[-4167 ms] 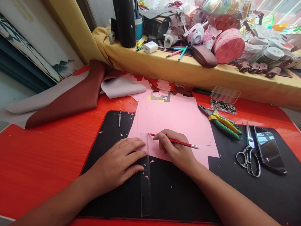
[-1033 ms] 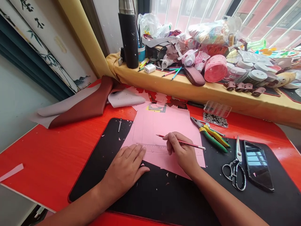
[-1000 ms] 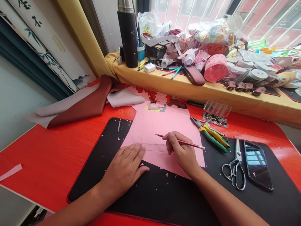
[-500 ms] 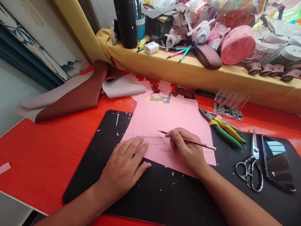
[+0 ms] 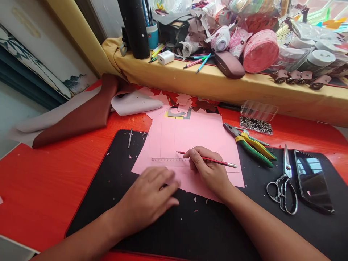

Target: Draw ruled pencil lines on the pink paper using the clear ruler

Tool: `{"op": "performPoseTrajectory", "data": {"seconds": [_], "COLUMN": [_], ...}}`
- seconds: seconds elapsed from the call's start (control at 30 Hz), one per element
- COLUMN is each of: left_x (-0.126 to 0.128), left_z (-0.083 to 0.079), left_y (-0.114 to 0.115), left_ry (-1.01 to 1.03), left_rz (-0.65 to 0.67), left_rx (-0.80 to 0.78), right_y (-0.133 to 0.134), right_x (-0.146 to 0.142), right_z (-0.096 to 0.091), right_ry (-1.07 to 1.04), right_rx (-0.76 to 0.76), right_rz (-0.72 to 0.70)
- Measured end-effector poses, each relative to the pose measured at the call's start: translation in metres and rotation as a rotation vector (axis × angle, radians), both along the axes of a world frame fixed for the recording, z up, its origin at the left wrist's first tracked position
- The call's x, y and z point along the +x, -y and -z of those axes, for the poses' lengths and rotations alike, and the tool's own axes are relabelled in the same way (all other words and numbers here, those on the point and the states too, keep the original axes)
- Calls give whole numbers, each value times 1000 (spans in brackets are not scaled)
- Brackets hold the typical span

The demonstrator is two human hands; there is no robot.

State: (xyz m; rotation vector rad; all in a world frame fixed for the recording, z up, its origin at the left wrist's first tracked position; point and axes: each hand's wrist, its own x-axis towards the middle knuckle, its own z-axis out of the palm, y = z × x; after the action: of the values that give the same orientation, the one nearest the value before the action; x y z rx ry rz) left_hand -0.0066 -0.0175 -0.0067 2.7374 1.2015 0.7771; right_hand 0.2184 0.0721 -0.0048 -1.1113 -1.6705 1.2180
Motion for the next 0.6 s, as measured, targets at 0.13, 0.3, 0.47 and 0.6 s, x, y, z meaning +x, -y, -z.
{"op": "performPoseTrajectory", "data": {"seconds": [0.13,0.3,0.47,0.6], "left_x": [-1,-4,-6,-6], "left_z": [-9,-4,5,8], "left_y": [9,6,4,5], "left_ry": [236,218,-26,-97], "left_rz": [194,26,-201,-243], "left_rx": [24,13,62,62], "right_y": [1,0,-1,-1], "right_x": [-1,-2,-2,-2], "right_z": [1,1,-1,-2], "right_ry": [-7,3,20,39], "right_rx": [-1,5,40,60], "right_rz": [-11,-26,-50,-41]}}
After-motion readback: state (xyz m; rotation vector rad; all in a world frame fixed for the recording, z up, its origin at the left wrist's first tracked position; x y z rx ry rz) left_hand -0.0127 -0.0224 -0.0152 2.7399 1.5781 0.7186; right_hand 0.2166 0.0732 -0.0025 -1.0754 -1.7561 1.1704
